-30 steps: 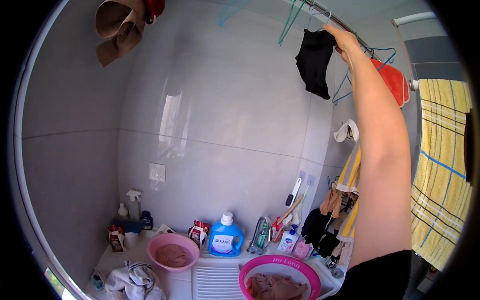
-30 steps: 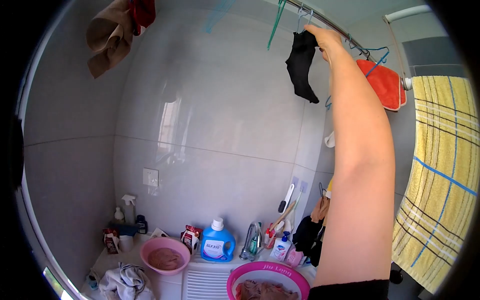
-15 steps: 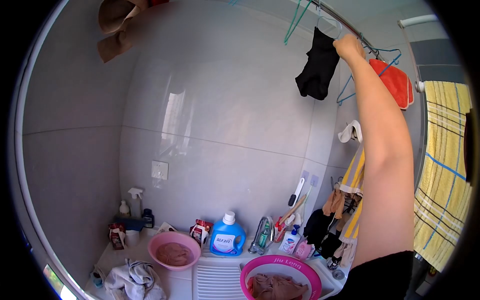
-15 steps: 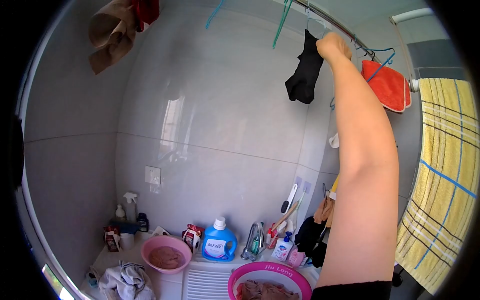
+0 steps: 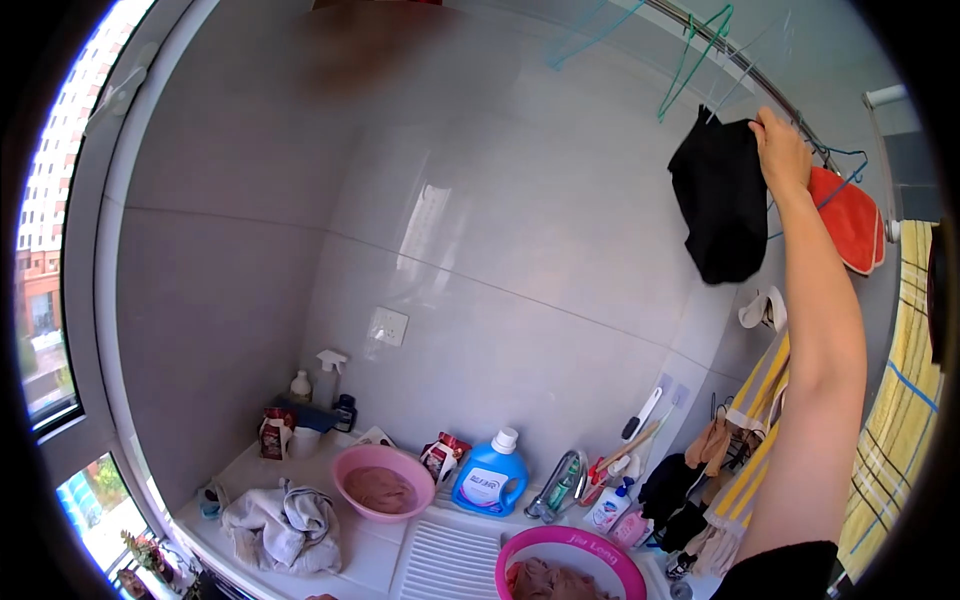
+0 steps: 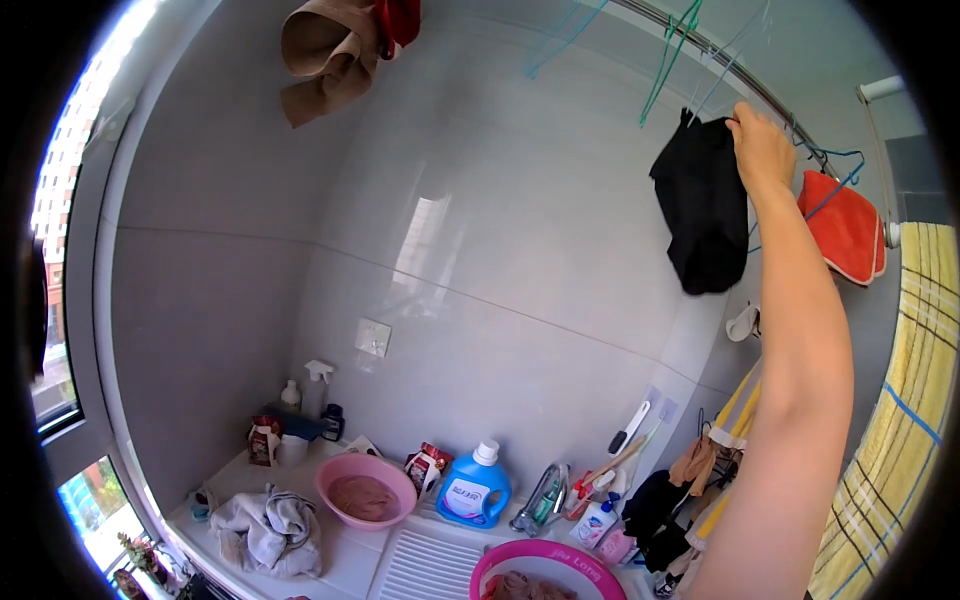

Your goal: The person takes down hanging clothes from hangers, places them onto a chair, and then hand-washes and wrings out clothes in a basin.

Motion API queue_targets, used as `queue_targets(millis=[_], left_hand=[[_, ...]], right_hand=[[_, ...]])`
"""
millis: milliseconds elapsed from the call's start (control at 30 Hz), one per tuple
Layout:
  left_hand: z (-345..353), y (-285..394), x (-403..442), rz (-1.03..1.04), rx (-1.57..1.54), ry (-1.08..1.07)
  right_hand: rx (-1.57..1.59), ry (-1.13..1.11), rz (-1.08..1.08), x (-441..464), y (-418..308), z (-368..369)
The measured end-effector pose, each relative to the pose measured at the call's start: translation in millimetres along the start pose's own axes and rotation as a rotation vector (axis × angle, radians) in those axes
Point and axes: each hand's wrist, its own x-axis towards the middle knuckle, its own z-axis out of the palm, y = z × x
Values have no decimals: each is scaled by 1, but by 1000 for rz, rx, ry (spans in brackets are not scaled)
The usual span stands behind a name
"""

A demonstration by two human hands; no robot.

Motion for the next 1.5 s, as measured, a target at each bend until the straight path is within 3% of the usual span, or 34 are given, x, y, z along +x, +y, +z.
queue_targets(millis=[67,133,200,267,300,367,400,467,500,533,600,633,700,767,900,1000,1067,1200,1267,1333,1467,1500], left_hand=[[-5,16,-1,-47,-38,6],[6,2,19,19,-333,-89],[-4,50,33,101,-390,-119],[-24,131,43,431,-553,-11],[-30,162,49,545,-611,-56],[-33,224,47,706,-610,-10],[-25,244,43,801,-644,63],[-9,237,46,747,-284,25],[-17,253,38,609,-349,108],[-15,242,49,672,-663,230],[-42,224,52,617,-630,197],[-61,206,62,575,-534,302],[-114,201,71,574,-376,437],[-187,220,72,721,-209,546],[-294,235,109,982,135,694],[-347,220,147,994,421,708],[-364,211,163,951,610,578],[-385,193,191,930,814,500],[-391,192,188,1041,720,461],[-396,187,193,1106,658,471],[-399,184,193,1113,704,420],[-400,183,193,1125,660,401]], right_hand=[[55,-33,22,-8,-17,-7],[167,-237,-65,-18,-39,-11],[442,-296,-131,-32,-84,-32],[638,-431,-308,-55,-140,-71],[739,-491,-380,-71,-168,-100],[978,-438,-624,-103,-213,-145],[1157,-413,-644,-113,-230,-168],[1526,-401,-628,-124,-254,-204],[1691,-493,-663,-131,-267,-231],[1837,-534,-706,-135,-272,-239],[1869,-791,-798,-132,-274,-246],[1872,-786,-794,-127,-278,-240],[1770,-562,-670,-109,-292,-212],[1835,-630,-371,-74,-305,-184],[1762,-405,134,20,-325,-147],[2015,-193,400,88,-348,-121],[2035,-280,306,130,-363,-98],[2169,-205,475,201,-392,-68],[2290,-189,510,227,-400,-55],[2434,-158,733,247,-399,-41],[2245,62,880,260,-394,-14],[2101,49,989,230,-407,-63]])
